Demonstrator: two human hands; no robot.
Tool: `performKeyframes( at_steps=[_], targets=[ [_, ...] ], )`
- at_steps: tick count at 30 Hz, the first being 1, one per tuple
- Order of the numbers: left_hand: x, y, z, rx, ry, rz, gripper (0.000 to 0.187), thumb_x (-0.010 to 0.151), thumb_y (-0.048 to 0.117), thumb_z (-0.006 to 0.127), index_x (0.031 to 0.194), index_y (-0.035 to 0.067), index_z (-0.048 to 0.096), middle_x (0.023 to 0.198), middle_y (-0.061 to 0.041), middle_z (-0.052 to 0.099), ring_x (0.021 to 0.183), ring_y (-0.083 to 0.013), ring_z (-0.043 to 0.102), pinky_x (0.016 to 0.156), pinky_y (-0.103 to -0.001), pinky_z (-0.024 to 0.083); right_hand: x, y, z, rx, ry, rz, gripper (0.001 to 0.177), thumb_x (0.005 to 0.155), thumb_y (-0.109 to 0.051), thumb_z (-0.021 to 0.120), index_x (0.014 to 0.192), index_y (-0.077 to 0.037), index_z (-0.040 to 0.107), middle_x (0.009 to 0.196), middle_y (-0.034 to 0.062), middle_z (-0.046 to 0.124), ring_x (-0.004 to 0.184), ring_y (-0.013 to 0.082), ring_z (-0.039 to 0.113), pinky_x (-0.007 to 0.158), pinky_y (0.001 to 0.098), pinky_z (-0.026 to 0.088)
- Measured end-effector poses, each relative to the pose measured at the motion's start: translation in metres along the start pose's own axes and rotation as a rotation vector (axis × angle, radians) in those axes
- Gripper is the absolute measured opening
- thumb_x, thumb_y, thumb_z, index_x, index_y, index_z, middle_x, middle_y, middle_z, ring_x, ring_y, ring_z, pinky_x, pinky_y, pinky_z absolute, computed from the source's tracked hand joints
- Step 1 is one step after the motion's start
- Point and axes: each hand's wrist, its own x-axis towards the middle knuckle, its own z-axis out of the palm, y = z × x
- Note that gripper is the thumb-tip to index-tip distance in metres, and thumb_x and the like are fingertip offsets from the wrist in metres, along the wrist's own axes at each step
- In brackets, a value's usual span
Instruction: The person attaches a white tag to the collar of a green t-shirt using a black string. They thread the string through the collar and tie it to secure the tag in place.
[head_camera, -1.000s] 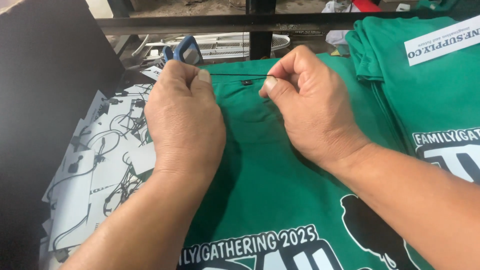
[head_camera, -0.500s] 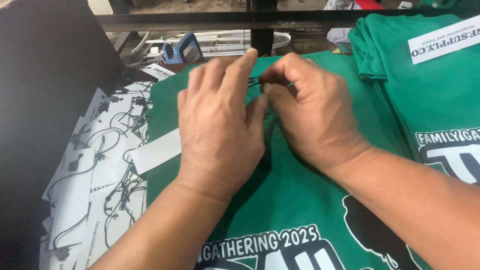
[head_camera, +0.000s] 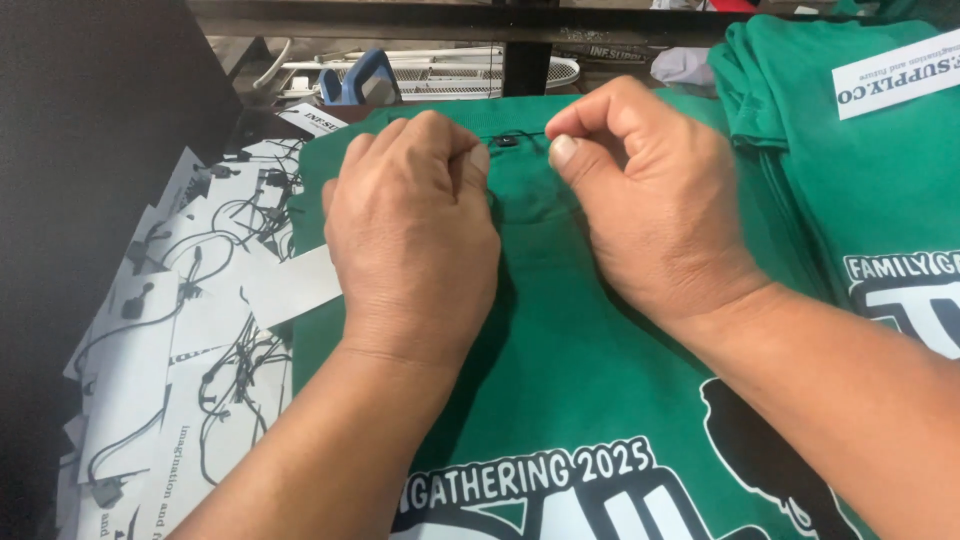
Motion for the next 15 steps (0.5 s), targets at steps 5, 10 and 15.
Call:
performKeyframes(
  at_steps=[5,10,15],
  targets=[
    [-0.0002,0.0001,0.0018,-0.009,-0.025,0.019,0.011,0.095,0.023,0.065,0.086,0.018,0.063,0.084,0.003,0.068,0.082,-0.0302,0.056,0.067,-0.049,0.038,0.0018,-0.0023,-0.0005,-0.035,0.006,-0.058,0.012,0.097,-0.012,0.069,0.108,-0.011,0.072,0.098,-0.0005,0.075,0.086,0.0123,0.07,0.078,0.0282,0.054],
    [-0.0009,0.0042,0.0015,-0.054,0.014,0.144,0.016,0.095,0.024,0.067,0.082,0.019,0.059,0.076,0.004,0.061,0.077,-0.0297,0.054,0.063,-0.047,0.035,0.0028,-0.0042,0.0025,-0.026,-0.105,-0.377,0.021,0.089,0.002,0.066,0.109,-0.002,0.069,0.1,0.0098,0.068,0.092,0.0265,0.061,0.089,0.0369,0.047],
    [0.0014,0.0028,0.0007,-0.105,0.007,0.095,0.014,0.094,0.023,0.065,0.083,0.019,0.058,0.081,0.006,0.067,0.08,-0.0276,0.058,0.066,-0.046,0.037,0.0025,-0.0018,0.0025,-0.056,-0.149,-0.223,0.009,0.1,-0.009,0.063,0.093,-0.007,0.068,0.086,0.0019,0.067,0.084,0.0208,0.056,0.078,0.035,0.046]
  ],
)
